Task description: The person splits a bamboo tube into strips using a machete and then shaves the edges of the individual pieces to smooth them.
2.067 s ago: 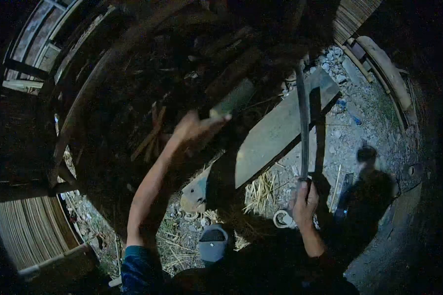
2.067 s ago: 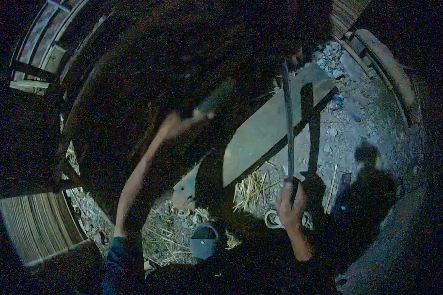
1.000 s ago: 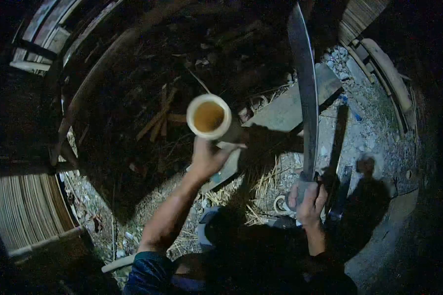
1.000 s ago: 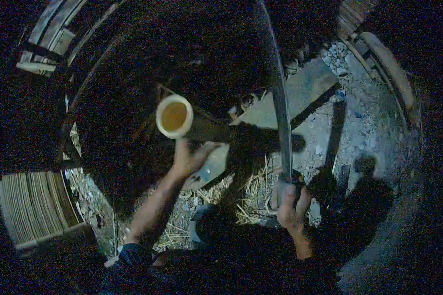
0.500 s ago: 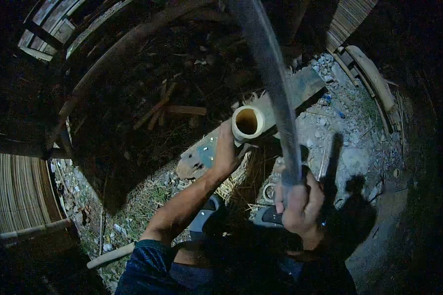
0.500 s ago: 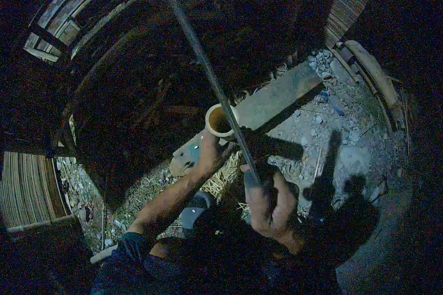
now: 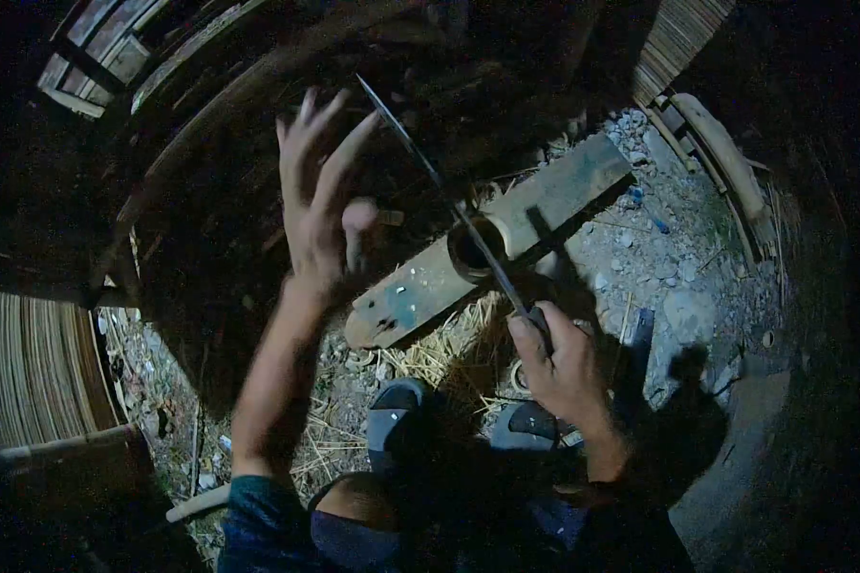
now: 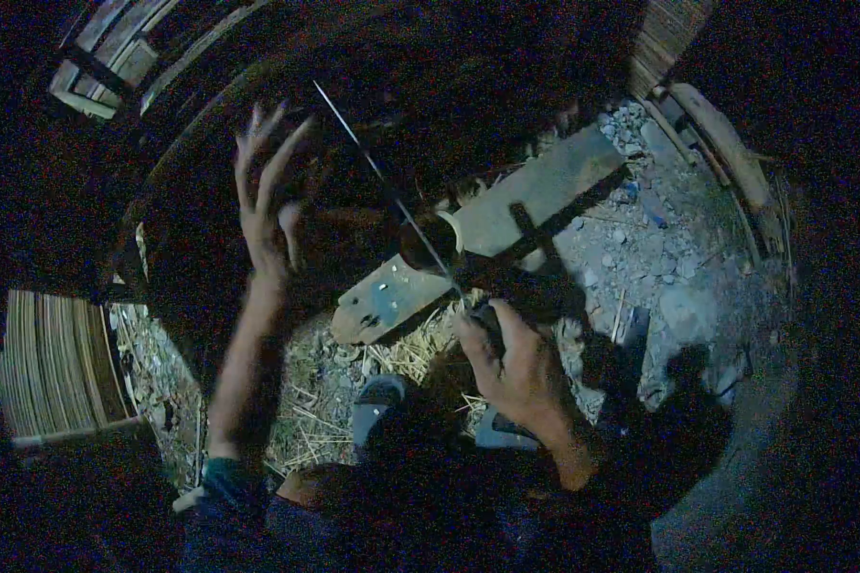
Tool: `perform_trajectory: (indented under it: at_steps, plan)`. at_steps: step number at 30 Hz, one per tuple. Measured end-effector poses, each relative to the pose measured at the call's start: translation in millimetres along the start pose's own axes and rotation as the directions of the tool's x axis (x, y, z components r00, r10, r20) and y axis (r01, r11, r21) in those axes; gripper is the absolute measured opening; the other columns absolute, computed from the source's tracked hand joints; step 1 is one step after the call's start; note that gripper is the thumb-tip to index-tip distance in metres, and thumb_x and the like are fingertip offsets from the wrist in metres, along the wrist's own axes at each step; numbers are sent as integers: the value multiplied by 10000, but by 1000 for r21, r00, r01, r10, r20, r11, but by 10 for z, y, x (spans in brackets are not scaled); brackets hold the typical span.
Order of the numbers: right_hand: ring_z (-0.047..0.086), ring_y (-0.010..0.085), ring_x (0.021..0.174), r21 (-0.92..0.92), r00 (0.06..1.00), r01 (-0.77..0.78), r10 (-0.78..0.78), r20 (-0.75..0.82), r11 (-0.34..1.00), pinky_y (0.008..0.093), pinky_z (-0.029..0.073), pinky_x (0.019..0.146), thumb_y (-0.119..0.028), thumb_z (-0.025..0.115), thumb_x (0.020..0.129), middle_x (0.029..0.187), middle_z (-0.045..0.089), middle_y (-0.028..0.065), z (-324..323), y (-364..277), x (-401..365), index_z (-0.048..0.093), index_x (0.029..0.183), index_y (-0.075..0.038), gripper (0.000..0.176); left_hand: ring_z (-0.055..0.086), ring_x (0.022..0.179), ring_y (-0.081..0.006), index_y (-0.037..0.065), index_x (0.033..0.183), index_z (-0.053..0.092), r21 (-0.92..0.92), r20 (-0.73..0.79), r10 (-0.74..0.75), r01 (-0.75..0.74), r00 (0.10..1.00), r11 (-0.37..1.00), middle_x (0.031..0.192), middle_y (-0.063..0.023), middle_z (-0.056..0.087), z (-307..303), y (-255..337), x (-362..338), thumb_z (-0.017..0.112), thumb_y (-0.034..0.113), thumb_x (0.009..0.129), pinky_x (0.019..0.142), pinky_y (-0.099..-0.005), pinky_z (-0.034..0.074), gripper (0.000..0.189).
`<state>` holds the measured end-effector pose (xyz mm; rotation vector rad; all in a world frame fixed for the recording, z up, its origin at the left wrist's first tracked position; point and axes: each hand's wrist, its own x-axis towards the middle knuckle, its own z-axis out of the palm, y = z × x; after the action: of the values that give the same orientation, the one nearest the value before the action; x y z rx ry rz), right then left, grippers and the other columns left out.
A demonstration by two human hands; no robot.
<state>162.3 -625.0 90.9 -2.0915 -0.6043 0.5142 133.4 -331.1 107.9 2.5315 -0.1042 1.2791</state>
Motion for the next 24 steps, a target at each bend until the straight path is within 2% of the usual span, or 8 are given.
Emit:
perform_trajectory:
  at_steps: [1, 4, 8, 9, 13, 15, 18, 24]
  plan:
    - [673, 368, 673, 36, 1000, 27, -27, 15, 999, 430, 503, 608, -389, 678, 923, 723, 653, 199, -2, 12, 19, 620, 980, -4, 394, 337, 1424, -400, 81, 1213, 683, 212, 136, 201, -227, 970, 950, 1379, -167, 537, -92, -107, 358, 438, 548, 986, 1194, -552, 196, 574]
    - [678, 292, 641, 23, 996, 75, -76, 36, 997, 396, 510, 604, -408, 754, 860, 703, 658, 159, -217, -278, -27, 632, 959, -18, 421, 442, 1353, -388, 56, 1088, 730, 149, 371, 415, -494, 831, 856, 1267, -156, 627, -52, -246, 919, 491, 525, 967, 1184, -534, 243, 540]
    - [666, 286, 629, -148, 982, -112, 132, 133, 983, 385, 515, 618, -413, 805, 804, 686, 649, 141, -138, 61, 177, 631, 917, -13, 451, 628, 1096, -343, 78, 989, 757, 181, 463, 192, -305, 865, 935, 1103, -117, 700, 575, -664, 312, 514, 477, 969, 1095, -479, 384, 468]
    - [647, 305, 617, -325, 999, 51, -48, 19, 944, 404, 509, 621, -419, 811, 795, 688, 643, 151, 25, 334, 185, 628, 899, 0, 468, 610, 1134, -342, 78, 1020, 752, 58, 552, 138, -203, 822, 978, 1134, -129, 694, 526, -574, 277, 480, 473, 995, 1093, -468, 386, 480]
    - [645, 355, 660, -88, 989, -43, 55, 138, 995, 426, 517, 656, -396, 821, 780, 745, 660, 195, -199, 219, 380, 642, 944, -8, 458, 532, 1262, -361, 41, 1208, 668, 139, 637, 112, -257, 763, 956, 1292, -156, 628, 384, -699, 200, 587, 370, 922, 1151, -515, 301, 443]
    - [578, 206, 574, -277, 988, 48, -5, 154, 960, 375, 481, 588, -309, 832, 776, 667, 617, 115, -322, 213, 499, 639, 880, -11, 370, 604, 1163, -312, 107, 1181, 649, 167, 658, 323, -551, 680, 818, 1171, -123, 667, 344, -818, 275, 652, 557, 850, 1044, -464, 422, 559]
    - [627, 196, 599, -289, 991, 117, -90, 103, 950, 354, 498, 597, -249, 818, 786, 673, 633, 116, -351, 260, 593, 662, 930, -15, 314, 636, 1089, -315, 124, 1157, 637, 24, 756, 202, -334, 623, 942, 1090, -124, 668, 91, -575, 289, 715, 537, 785, 1005, -448, 463, 562]
    - [707, 335, 694, -294, 967, 251, -226, 118, 922, 377, 523, 624, -87, 740, 784, 726, 665, 195, -351, 239, 669, 674, 970, -26, 207, 669, 959, -302, 112, 1034, 620, 76, 652, 210, -338, 729, 938, 981, -87, 680, -21, -580, 35, 700, 409, 817, 869, -442, 521, 377]
